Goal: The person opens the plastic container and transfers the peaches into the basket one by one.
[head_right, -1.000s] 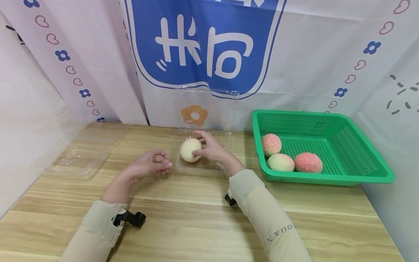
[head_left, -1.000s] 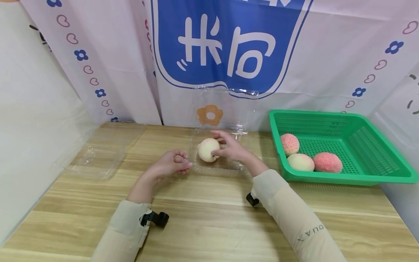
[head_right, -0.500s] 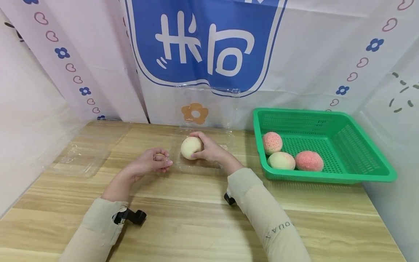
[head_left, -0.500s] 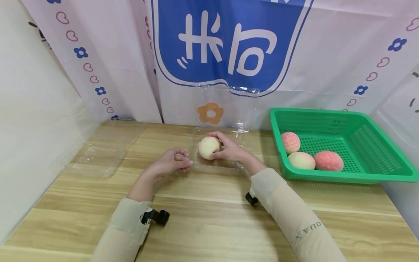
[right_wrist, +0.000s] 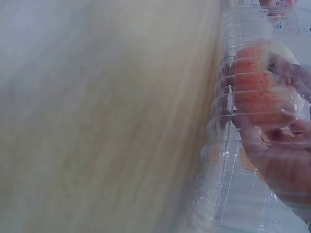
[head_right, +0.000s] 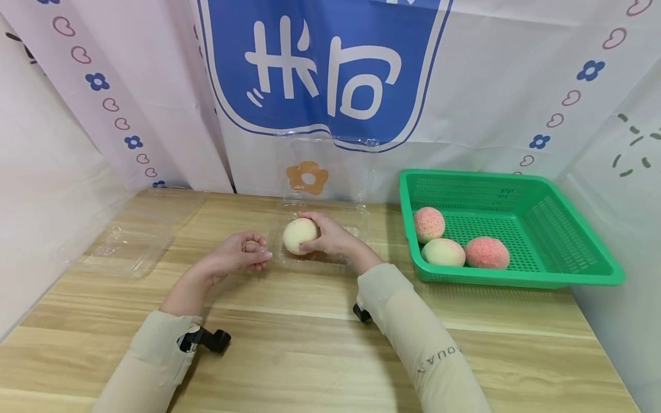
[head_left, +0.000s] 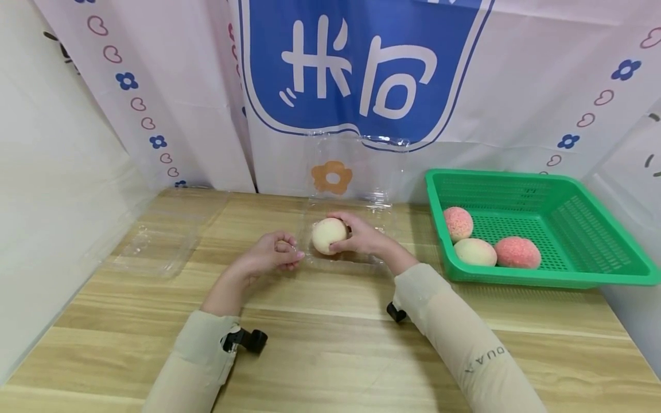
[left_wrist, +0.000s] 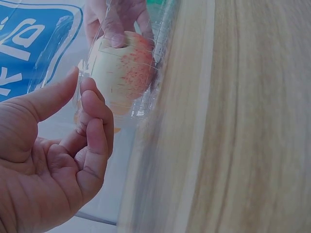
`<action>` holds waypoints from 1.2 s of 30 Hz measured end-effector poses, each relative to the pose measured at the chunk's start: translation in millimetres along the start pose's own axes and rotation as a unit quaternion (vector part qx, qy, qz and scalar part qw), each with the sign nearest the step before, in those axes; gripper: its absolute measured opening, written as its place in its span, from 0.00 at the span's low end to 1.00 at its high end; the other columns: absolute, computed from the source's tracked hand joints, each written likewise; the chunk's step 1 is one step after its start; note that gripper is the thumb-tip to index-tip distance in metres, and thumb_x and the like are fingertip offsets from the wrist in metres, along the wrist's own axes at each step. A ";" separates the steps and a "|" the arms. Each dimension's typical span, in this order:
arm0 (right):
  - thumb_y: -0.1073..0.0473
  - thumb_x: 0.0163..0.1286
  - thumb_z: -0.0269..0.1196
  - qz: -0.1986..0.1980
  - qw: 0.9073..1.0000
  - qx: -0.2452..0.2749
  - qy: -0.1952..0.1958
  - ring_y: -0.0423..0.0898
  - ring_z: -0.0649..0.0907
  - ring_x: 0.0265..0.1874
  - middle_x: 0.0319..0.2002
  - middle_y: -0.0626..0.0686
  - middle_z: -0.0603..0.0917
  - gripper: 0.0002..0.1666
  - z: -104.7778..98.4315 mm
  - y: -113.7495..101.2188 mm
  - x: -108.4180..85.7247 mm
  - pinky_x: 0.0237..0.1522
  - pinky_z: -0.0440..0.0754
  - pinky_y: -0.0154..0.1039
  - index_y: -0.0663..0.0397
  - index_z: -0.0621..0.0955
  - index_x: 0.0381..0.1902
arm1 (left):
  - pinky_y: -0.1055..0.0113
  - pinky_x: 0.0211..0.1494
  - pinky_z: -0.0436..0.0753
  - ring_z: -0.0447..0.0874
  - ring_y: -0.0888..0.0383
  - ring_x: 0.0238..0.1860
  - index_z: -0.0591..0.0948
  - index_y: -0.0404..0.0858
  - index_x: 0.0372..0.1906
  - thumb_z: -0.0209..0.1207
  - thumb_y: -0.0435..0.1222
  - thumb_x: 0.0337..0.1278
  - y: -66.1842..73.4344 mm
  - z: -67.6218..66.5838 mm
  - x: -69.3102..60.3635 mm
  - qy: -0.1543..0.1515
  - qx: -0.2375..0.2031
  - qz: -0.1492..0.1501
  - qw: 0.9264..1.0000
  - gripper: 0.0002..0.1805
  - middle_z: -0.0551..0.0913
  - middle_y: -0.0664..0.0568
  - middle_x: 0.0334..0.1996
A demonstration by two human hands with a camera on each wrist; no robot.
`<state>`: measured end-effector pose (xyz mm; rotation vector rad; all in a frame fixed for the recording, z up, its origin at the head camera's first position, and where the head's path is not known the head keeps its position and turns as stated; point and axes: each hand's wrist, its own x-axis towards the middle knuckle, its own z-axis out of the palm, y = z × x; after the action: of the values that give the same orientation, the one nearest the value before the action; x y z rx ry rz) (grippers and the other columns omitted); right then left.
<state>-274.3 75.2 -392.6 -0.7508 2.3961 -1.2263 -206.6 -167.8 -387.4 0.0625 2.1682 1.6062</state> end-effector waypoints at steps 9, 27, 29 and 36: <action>0.65 0.57 0.73 0.001 1.000 0.004 0.001 0.61 0.75 0.64 0.67 0.63 0.71 0.46 1.6 -1.0 -1.4 0.66 0.75 0.54 0.58 0.66 0.71 | 0.67 0.42 0.84 0.82 0.59 0.33 0.66 0.27 0.55 0.61 0.32 0.66 0.4 1.5 -0.9 -0.001 -0.002 -0.007 1.000 0.21 0.86 0.45 0.34; 0.62 0.57 0.73 -0.006 1.000 0.007 0.014 0.59 0.77 0.61 0.65 0.61 0.74 0.44 -5.5 -7.0 -2.6 0.59 0.80 0.50 0.55 0.68 0.70 | 0.66 0.43 0.84 0.82 0.59 0.33 0.66 0.26 0.55 0.60 0.32 0.66 0.7 -0.1 -2.1 -0.002 0.003 0.000 1.000 0.21 0.86 0.45 0.34; 0.62 0.57 0.74 -0.010 1.000 0.009 0.018 0.59 0.77 0.60 0.65 0.61 0.74 0.45 -8.3 -8.5 -3.6 0.59 0.81 0.50 0.55 0.68 0.70 | 0.67 0.43 0.84 0.82 0.59 0.34 0.66 0.26 0.55 0.60 0.32 0.66 0.3 -0.4 -2.1 -0.003 0.001 0.003 1.000 0.21 0.86 0.46 0.34; 0.65 0.56 0.74 -0.021 0.996 0.064 0.065 0.60 0.77 0.61 0.66 0.59 0.73 0.45 -27.7 -12.9 -13.5 0.66 0.74 0.55 0.56 0.69 0.70 | 0.67 0.43 0.85 0.83 0.58 0.34 0.65 0.25 0.55 0.60 0.31 0.66 -0.5 -0.7 -1.7 -0.008 -0.010 0.011 1.000 0.21 0.86 0.47 0.33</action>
<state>-274.1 94.7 -365.5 -0.7055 2.3849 -1.4728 -205.2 -169.1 -387.2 0.0925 2.1467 1.6342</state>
